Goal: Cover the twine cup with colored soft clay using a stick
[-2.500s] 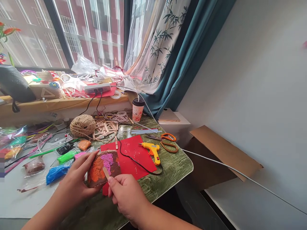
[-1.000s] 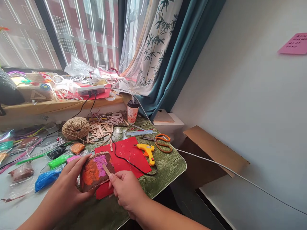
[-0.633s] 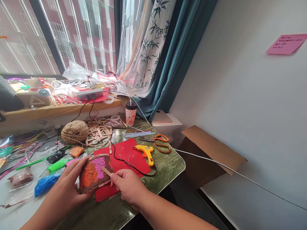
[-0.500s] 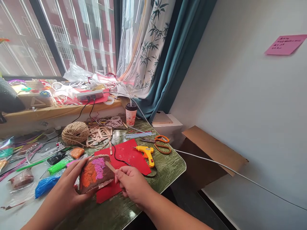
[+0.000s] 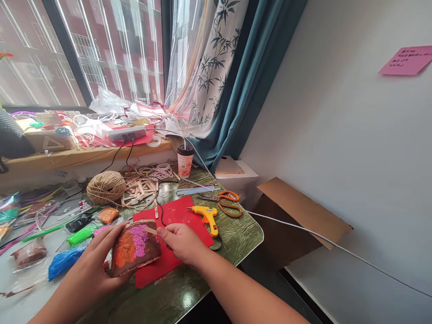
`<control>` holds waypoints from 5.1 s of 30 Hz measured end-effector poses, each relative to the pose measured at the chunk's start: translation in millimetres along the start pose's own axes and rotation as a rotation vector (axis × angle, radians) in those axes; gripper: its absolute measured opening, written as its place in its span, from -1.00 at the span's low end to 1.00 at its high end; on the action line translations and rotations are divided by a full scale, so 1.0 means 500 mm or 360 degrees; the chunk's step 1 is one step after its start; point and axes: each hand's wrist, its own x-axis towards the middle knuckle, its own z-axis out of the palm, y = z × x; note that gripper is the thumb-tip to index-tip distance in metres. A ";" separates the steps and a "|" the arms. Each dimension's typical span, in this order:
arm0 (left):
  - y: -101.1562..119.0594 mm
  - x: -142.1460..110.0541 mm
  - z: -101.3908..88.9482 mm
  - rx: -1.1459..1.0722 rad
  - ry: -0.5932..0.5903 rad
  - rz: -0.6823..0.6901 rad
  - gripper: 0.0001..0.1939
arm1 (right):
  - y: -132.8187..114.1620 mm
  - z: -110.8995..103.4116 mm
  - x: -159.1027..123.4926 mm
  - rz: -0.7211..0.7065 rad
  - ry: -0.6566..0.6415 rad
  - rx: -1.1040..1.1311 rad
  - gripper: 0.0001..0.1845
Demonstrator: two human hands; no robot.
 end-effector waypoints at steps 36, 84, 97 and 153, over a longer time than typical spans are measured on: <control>-0.031 0.004 0.007 0.0124 0.0099 0.0276 0.11 | -0.017 0.011 0.025 -0.0167 0.0038 -0.0355 -0.09; 0.049 -0.007 -0.017 -0.0274 0.0251 0.0123 0.03 | 0.004 0.083 0.000 -0.0212 0.0145 0.0756 -0.11; 0.024 0.011 0.017 -0.1429 -0.0077 -0.0742 0.14 | 0.038 0.058 0.025 -0.0450 -0.0013 0.0709 -0.26; 0.003 0.034 -0.077 -0.0383 0.0127 -0.0175 -0.52 | -0.034 0.005 -0.102 -0.1059 0.0363 -0.0701 -0.68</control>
